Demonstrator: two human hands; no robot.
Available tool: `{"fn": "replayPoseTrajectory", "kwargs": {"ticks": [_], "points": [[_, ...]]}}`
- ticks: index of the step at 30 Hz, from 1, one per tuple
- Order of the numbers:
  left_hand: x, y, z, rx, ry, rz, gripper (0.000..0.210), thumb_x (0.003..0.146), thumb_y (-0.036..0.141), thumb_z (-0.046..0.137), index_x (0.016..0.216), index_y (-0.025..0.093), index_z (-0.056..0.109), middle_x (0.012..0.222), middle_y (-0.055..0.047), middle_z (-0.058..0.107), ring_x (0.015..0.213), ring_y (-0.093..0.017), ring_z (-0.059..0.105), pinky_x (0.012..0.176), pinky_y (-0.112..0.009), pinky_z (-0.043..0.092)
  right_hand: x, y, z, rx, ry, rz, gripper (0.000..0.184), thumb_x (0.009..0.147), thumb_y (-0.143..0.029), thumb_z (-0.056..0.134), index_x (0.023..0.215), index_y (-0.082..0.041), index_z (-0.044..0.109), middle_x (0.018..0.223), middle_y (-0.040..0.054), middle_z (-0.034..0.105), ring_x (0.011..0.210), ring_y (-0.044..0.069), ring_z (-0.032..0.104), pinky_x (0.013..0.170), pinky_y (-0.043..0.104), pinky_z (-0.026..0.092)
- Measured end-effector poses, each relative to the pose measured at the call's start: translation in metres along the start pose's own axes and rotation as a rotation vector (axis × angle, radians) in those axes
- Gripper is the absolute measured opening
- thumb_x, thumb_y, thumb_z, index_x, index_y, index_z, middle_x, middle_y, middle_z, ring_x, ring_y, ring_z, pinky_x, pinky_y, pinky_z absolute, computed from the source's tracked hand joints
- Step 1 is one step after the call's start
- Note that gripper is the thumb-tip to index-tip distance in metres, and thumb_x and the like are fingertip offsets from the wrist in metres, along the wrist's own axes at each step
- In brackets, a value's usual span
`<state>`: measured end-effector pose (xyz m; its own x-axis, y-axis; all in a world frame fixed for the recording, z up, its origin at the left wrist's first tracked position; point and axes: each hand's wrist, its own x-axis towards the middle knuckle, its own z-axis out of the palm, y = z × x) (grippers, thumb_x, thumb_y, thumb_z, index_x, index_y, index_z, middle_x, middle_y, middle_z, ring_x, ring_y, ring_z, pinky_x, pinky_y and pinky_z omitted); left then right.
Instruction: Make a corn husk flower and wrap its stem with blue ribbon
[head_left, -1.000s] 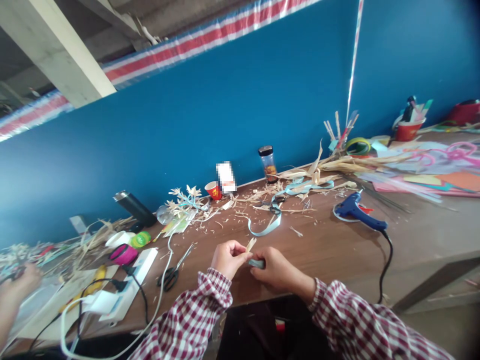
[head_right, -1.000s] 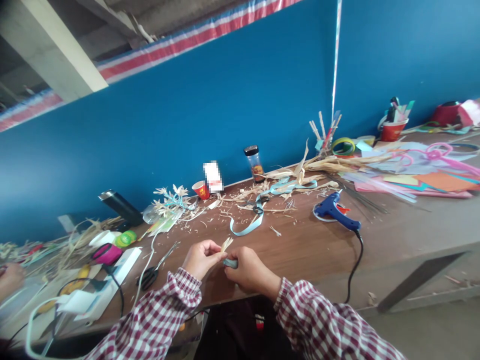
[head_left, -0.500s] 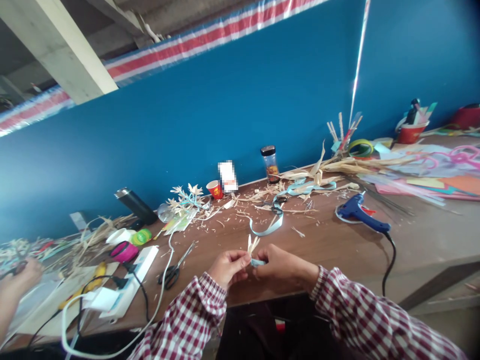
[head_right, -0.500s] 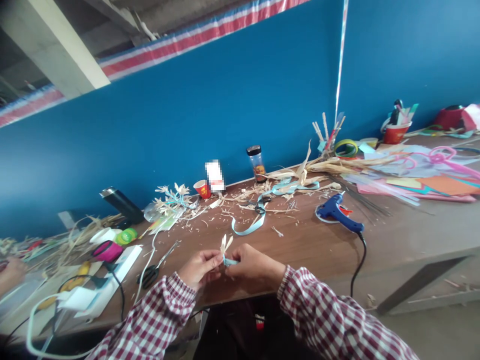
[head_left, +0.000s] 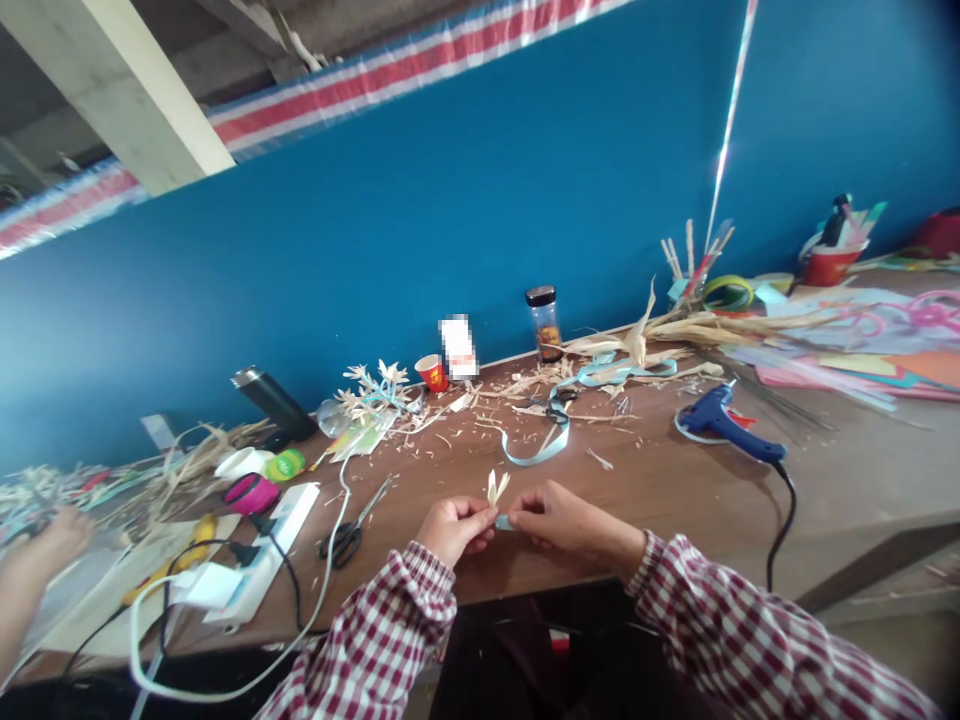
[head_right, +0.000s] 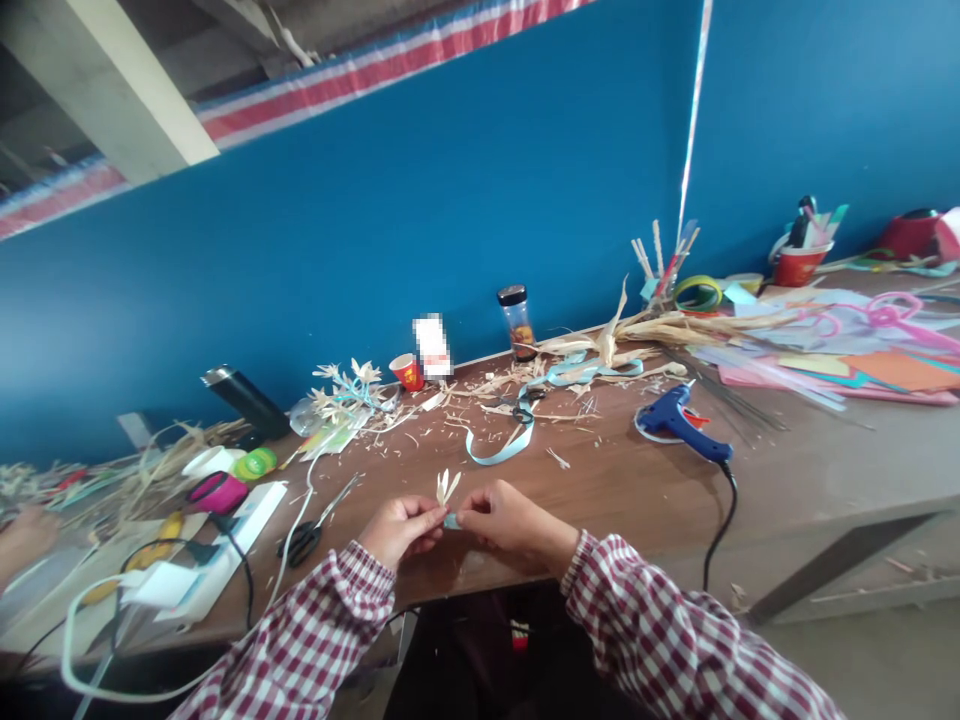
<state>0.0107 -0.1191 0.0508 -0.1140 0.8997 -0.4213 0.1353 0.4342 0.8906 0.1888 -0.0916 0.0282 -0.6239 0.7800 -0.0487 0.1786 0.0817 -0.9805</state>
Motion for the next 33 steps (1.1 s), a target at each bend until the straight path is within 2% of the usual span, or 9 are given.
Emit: {"fn": "replayPoseTrajectory", "kwargs": {"ticks": [6, 13, 18, 23, 28, 33], "points": [[0.001, -0.005, 0.001, 0.046, -0.007, 0.022, 0.037, 0.047, 0.04, 0.079, 0.065, 0.011, 0.065, 0.05, 0.0, 0.06, 0.046, -0.008, 0.054, 0.047, -0.02, 0.044, -0.002, 0.002, 0.003, -0.112, 0.028, -0.068, 0.021, 0.076, -0.028, 0.051, 0.065, -0.013, 0.059, 0.054, -0.0036, 0.051, 0.049, 0.007, 0.04, 0.044, 0.018, 0.029], [0.002, -0.006, 0.0, 0.062, -0.021, 0.008, 0.037, 0.044, 0.039, 0.08, 0.061, 0.011, 0.063, 0.048, 0.002, 0.057, 0.045, -0.008, 0.052, 0.047, -0.02, 0.042, -0.005, -0.001, 0.003, -0.121, -0.009, -0.145, 0.022, 0.076, -0.024, 0.046, 0.058, -0.013, 0.054, 0.052, -0.0051, 0.044, 0.049, 0.006, 0.036, 0.044, 0.018, 0.026], [0.001, -0.005, -0.001, 0.048, -0.052, 0.011, 0.042, 0.04, 0.041, 0.081, 0.06, 0.01, 0.061, 0.046, 0.002, 0.057, 0.041, -0.007, 0.049, 0.044, -0.019, 0.039, -0.006, 0.0, 0.003, -0.139, 0.015, -0.118, 0.02, 0.075, -0.021, 0.046, 0.059, -0.013, 0.055, 0.051, -0.005, 0.045, 0.048, 0.006, 0.037, 0.043, 0.017, 0.026], [0.003, -0.007, 0.001, 0.098, -0.082, 0.055, 0.043, 0.042, 0.045, 0.079, 0.057, 0.011, 0.058, 0.039, 0.003, 0.051, 0.035, -0.005, 0.041, 0.038, -0.019, 0.03, -0.008, 0.001, 0.004, -0.151, 0.032, -0.119, 0.019, 0.075, -0.022, 0.046, 0.064, -0.013, 0.059, 0.055, -0.0037, 0.051, 0.05, 0.007, 0.041, 0.045, 0.017, 0.028], [0.004, -0.007, 0.002, 0.146, -0.01, 0.014, 0.041, 0.041, 0.042, 0.08, 0.059, 0.012, 0.058, 0.049, 0.003, 0.056, 0.046, -0.007, 0.049, 0.047, -0.021, 0.042, -0.011, -0.003, 0.004, -0.154, 0.046, -0.123, 0.019, 0.075, -0.022, 0.047, 0.064, -0.013, 0.059, 0.056, -0.0039, 0.05, 0.051, 0.007, 0.04, 0.045, 0.017, 0.028], [0.004, -0.008, 0.004, 0.12, -0.023, -0.023, 0.043, 0.041, 0.044, 0.08, 0.061, 0.013, 0.058, 0.051, 0.001, 0.059, 0.05, -0.009, 0.055, 0.05, -0.021, 0.045, -0.013, -0.006, 0.006, -0.175, 0.061, -0.098, 0.019, 0.074, -0.022, 0.047, 0.066, -0.012, 0.061, 0.055, -0.0041, 0.049, 0.051, 0.007, 0.039, 0.045, 0.017, 0.027]]}}
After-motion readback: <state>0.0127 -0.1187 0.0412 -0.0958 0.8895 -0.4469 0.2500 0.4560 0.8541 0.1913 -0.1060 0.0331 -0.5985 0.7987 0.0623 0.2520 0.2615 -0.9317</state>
